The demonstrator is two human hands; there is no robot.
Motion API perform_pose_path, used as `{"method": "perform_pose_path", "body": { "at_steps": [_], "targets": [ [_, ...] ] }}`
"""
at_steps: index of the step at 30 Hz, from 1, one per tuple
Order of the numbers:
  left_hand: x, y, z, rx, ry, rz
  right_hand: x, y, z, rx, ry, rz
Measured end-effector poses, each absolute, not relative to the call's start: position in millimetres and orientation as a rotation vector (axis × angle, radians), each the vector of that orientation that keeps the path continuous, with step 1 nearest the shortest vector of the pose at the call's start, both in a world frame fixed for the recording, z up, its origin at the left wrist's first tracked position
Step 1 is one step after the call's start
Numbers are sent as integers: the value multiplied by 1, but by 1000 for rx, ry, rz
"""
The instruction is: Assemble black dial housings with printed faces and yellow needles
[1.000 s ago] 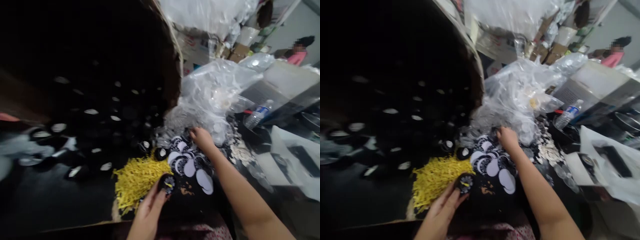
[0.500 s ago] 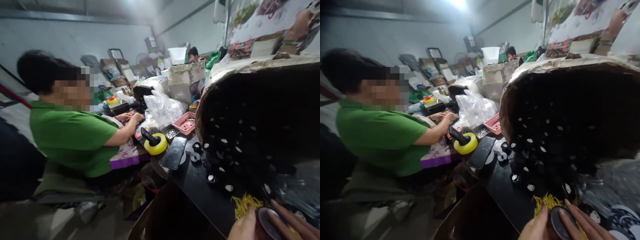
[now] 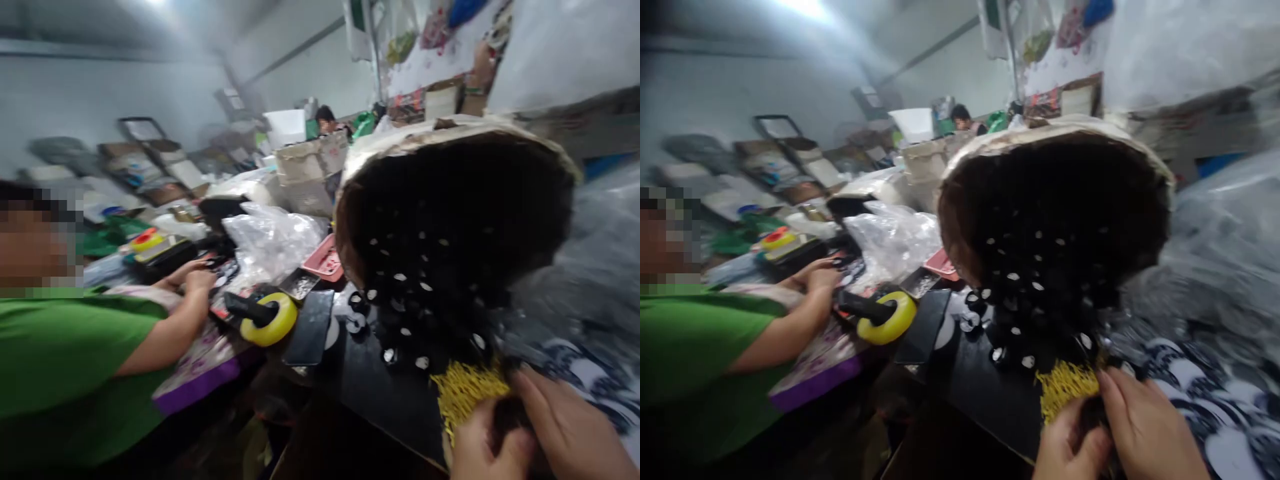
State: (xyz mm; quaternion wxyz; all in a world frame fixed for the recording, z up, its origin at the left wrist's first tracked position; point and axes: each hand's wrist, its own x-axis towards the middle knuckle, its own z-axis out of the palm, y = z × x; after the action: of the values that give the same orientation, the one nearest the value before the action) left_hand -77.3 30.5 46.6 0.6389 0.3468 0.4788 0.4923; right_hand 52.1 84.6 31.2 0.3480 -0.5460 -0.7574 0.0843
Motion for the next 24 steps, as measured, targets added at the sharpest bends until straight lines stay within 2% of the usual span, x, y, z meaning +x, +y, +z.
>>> {"method": "perform_pose_path", "body": {
  "at_steps": [2,6,13,17,20,24],
  "targets": [
    [-78,37,58,908,1020,1087,48,84,51,-1545,-1903,211],
    [-79,59,56,1161,1122,1042,45,95,72,-1517,-1854,324],
    [-103,52,33,1116,1200,970,62,96,71,-1454,-1797,960],
    [-163,-7,14,1123,1488,926,82,84,64,-1515,-1810,1090],
    [-199,-41,-1,1273,1887,980,84,80,59,-1493,-1921,1211],
    [-202,-13,-7,1314,2194,1099,70,72,60,-1305,-2122,1313]
  ]
}}
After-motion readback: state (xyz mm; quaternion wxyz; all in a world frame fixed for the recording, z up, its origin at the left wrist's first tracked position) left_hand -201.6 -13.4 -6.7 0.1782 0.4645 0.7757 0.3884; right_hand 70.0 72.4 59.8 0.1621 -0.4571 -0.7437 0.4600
